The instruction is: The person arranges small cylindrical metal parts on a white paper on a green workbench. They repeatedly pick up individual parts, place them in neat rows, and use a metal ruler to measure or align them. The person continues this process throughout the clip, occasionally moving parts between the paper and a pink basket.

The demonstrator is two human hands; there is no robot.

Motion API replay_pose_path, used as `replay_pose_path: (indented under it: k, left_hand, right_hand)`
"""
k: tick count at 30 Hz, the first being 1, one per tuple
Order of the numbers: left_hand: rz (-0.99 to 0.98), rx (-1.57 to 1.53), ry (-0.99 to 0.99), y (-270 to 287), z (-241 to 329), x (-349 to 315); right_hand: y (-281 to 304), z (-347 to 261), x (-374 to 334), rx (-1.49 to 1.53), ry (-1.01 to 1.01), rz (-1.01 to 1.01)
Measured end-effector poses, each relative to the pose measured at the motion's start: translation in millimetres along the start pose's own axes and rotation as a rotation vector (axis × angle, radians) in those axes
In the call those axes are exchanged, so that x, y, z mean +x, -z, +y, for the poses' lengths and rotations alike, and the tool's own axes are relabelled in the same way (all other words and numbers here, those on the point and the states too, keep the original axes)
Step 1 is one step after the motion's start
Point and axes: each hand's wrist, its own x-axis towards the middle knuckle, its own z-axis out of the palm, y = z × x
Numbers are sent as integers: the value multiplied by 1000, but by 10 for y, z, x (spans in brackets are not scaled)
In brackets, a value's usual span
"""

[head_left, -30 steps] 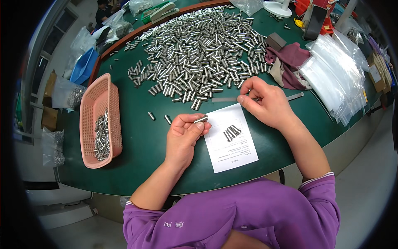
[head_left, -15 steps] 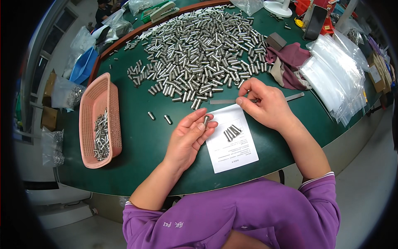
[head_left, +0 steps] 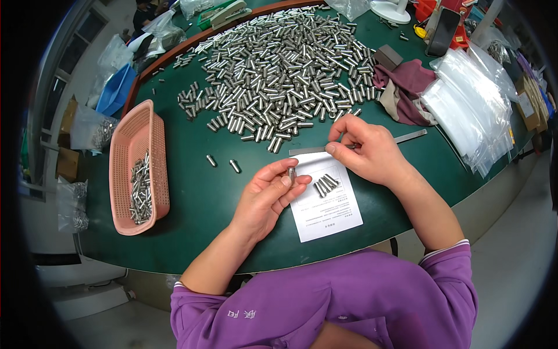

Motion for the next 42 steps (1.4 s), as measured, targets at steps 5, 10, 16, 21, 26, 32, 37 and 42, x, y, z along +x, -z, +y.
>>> replay_pose_path:
  k: [5,10,16,21,26,32,37,42]
  left_hand:
    - [1,-31,-60,-27,-10,-8]
    - [12,-4,-66,27,-25,8]
    - [-5,-39,-26,22,-33,6]
    - [34,45,14,-41,-86,13]
    - [-7,64,-10,25,-60,8]
    - [-8,105,-2,-37,-50,-10]
    - [-25,40,-52,44,-23,-1]
    - [-10,49,9,-4,-38,-7]
  right_hand:
    - [-9,9,2,7,12,13]
    - [-6,16,2,40,14,-6]
    - [-53,46,-12,122,29,-56]
    - [-248,-52,-23,83,86,-112]
    - [-109,-59,-6,84,8,-138]
    - [-213,-73,-11,128,74,-100]
    - [54,146,13,169,-35,-109]
    - [-149,-69,1,160,35,-118]
